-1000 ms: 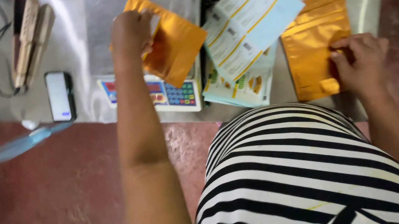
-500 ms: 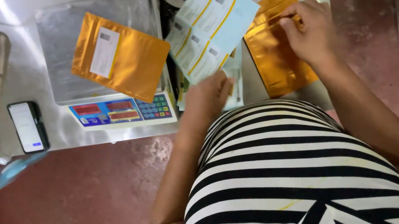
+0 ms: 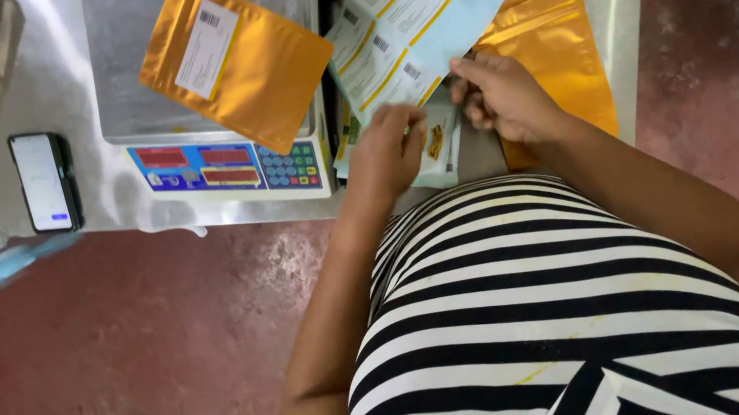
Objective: Sorting through a bin of packets and applying adhesive labels to gold-colored pouches
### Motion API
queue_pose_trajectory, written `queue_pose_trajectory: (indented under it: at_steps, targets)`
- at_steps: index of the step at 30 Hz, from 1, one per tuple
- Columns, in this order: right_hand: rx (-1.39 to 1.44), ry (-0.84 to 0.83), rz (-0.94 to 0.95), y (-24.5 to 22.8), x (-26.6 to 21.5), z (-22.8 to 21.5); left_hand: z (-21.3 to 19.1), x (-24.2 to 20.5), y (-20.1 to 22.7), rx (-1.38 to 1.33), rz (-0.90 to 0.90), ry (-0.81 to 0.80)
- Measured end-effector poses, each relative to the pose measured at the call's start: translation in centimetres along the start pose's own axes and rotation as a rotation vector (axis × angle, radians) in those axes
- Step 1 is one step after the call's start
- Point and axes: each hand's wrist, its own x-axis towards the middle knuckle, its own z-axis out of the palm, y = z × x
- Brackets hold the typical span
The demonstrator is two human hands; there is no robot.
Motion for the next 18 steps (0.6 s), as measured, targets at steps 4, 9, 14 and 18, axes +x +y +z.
queue_pose_trajectory:
  at_steps: [4,9,14,18]
  targets:
    - [0.09,-0.056,-0.045,0.9,0.8,0.4,0.5,2.3,-1.1,0.044,-0.039,0.015]
    - [0.164,-0.063,-0.1,2.2,0.5,0.9,0.0,3.5,-0.9,-0.061,-0.058,-0.019]
    - [0.142,-0.047,-0.19,3.7,1.3,0.3,-1.6,3.1,0.8,-0.282,-0.154,-0.058]
    - [0.142,-0.06,-0.227,2.7,0.3,1.0,-1.3,3.6,-0.1,-0.23,-0.193,-0.086]
